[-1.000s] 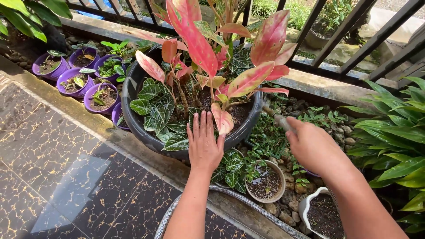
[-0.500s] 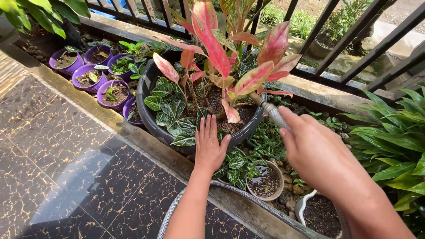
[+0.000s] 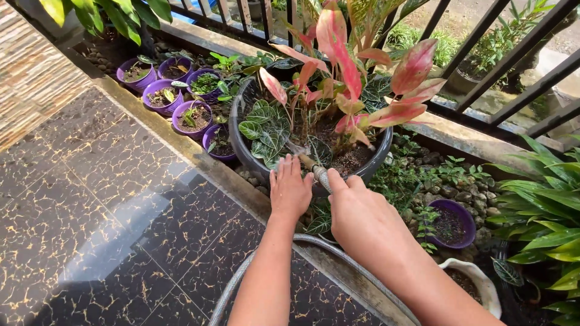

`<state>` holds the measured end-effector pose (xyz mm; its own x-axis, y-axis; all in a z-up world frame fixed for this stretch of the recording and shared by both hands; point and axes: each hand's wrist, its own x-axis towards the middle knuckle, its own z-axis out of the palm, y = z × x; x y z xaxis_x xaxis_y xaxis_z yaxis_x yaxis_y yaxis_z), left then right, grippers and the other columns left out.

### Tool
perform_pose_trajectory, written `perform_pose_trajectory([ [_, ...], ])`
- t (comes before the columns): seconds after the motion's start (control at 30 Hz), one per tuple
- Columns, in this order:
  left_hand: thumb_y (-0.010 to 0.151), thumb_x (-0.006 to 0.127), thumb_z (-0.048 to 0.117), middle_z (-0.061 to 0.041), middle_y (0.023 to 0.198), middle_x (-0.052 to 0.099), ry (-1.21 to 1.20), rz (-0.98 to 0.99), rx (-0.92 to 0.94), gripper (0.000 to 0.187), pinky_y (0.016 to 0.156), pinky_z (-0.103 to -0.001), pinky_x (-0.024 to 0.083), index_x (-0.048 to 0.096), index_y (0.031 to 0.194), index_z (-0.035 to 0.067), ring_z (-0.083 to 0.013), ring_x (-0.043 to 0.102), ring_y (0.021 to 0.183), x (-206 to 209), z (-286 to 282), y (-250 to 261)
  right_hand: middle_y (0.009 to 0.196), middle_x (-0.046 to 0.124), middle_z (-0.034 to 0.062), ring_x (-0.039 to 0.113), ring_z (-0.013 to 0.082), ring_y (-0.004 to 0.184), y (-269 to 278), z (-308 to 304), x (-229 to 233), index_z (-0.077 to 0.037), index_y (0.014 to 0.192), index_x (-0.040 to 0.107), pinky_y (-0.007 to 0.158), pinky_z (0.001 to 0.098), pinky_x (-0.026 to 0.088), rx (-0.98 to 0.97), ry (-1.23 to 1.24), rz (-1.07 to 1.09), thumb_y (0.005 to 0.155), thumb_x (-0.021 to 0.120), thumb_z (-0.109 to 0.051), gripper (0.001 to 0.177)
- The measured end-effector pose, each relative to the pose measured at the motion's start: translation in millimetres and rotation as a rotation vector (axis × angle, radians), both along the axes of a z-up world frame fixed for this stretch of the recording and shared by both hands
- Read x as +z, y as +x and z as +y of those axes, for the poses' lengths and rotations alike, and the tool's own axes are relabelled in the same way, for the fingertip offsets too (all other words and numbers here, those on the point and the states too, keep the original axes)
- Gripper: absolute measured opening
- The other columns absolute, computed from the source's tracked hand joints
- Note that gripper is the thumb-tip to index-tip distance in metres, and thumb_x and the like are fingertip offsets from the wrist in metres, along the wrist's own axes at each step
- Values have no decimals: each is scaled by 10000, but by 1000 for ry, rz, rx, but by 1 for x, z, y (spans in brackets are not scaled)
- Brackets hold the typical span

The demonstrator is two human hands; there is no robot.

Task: The person waters multiple potted plants on a balcony using a hose. They systematically move from one pot to another, watering both the soil and the leaves of various plant types.

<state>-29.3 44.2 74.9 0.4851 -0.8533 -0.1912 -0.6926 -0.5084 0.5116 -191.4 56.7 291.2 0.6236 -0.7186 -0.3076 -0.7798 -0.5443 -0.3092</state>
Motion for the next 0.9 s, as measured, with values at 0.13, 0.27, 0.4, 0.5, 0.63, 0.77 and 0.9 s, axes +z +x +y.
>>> perform_pose_trajectory([
  [0.13,1078,336,486,-149,1716,160,-56,89,-4,698,1268,-550,48,214,1643,96,-308,105,1593,-17,1,29,1160,625,290,755,445,776,45,-38,-66,-37,1480,454,586,515,634,17,-46,6,1031,419,-159,467],
  [0.27,1084,387,420,-185,1690,236,-100,27,-69,662,1273,-537,78,262,1623,57,-325,157,1581,-20,25,64,1177,604,351,734,509,847,93,-42,-100,30,1477,448,604,587,632,-111,-27,-37,1044,420,-126,461],
  [0.4,1065,444,366,-163,1675,287,-149,-1,-129,632,1267,-540,134,309,1607,70,-310,190,1575,-20,29,112,1261,574,367,700,551,980,129,-43,-87,21,1513,425,718,669,614,-248,18,-22,1059,412,-165,491],
  [0.5,1062,492,347,-183,1570,464,-305,44,-206,548,1246,-528,209,478,1516,39,-322,309,1532,-28,32,132,1311,587,348,666,550,1091,156,-48,-107,-34,1565,391,826,657,581,-333,296,-126,1035,470,-231,572],
  [0.63,948,531,146,-242,1450,571,-448,315,-54,430,1270,-459,251,626,1318,-52,-366,421,1451,-74,49,140,717,654,196,631,266,427,242,-16,-100,-95,1562,401,342,374,530,-446,627,-300,993,491,-214,589],
  [0.77,858,628,632,-166,1271,697,-466,1174,371,685,1129,-518,350,738,1250,81,-348,553,1284,-116,71,155,944,551,240,533,206,538,332,-24,-111,40,1573,296,352,350,496,-644,787,-737,987,496,-135,643],
  [0.9,991,538,619,-22,1296,724,-106,1023,410,523,1088,-438,477,713,1347,279,-238,623,1290,-45,86,213,990,536,230,556,200,553,380,-57,-158,39,1581,262,359,351,515,-757,710,-860,1025,485,-138,625],
])
